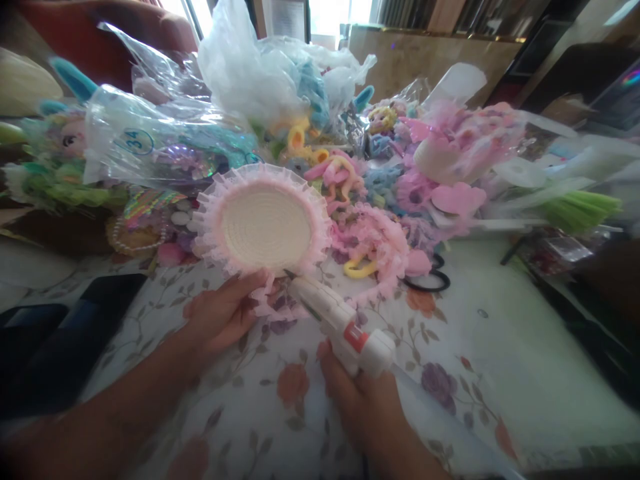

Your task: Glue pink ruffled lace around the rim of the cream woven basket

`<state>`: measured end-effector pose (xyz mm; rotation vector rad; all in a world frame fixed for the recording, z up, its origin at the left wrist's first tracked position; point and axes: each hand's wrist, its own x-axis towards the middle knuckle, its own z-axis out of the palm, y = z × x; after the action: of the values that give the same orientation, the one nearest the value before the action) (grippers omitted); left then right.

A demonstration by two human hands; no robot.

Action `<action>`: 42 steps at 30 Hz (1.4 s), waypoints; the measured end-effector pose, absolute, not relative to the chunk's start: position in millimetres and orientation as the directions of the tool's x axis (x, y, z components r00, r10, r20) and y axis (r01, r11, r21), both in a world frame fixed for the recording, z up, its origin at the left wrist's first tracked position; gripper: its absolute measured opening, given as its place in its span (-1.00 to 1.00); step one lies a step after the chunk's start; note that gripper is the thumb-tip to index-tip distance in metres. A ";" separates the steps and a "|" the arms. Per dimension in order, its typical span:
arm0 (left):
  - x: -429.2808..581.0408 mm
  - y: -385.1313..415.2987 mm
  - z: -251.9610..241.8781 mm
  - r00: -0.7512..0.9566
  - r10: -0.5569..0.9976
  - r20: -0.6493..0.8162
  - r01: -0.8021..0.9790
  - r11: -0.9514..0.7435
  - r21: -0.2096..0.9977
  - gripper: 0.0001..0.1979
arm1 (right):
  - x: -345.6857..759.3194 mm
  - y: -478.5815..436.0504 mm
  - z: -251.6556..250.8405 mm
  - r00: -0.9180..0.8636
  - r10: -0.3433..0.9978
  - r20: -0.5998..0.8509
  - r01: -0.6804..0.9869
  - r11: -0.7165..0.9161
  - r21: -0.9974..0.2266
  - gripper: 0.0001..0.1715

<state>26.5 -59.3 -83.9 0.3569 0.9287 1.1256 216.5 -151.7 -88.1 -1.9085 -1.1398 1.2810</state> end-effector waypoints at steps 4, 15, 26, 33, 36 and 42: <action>25.2 -59.0 -84.8 0.121 0.877 -0.466 -0.606 0.437 0.665 -0.84 | 217.8 -147.9 -83.2 0.168 0.929 -0.330 0.351 -0.369 -0.861 -0.47; 26.1 -59.1 -85.6 0.121 0.889 -0.442 -0.604 0.419 0.678 -0.78 | 216.2 -151.8 -89.0 0.192 0.887 -0.420 0.332 -0.461 -0.823 -0.52; 25.4 -58.7 -82.7 0.107 0.871 -0.479 -0.608 0.438 0.662 -0.84 | 219.0 -145.5 -80.6 0.179 0.937 -0.299 0.380 -0.346 -0.858 -0.49; 26.3 -59.2 -82.6 0.118 0.879 -0.461 -0.622 0.427 0.656 -0.83 | 217.7 -146.9 -82.1 0.197 0.927 -0.319 0.368 -0.371 -0.852 -0.50; 26.8 -59.6 -81.3 0.098 0.873 -0.477 -0.615 0.430 0.661 -0.84 | 217.5 -146.5 -81.6 0.203 0.937 -0.285 0.379 -0.344 -0.859 -0.48; 25.9 -59.1 -82.7 0.110 0.876 -0.471 -0.607 0.434 0.665 -0.84 | 217.3 -146.0 -80.3 0.225 0.935 -0.275 0.392 -0.346 -0.853 -0.45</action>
<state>25.9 -59.1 -82.7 0.3422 0.9506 1.1212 217.3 -146.0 -80.3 -1.8564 -1.2221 1.0755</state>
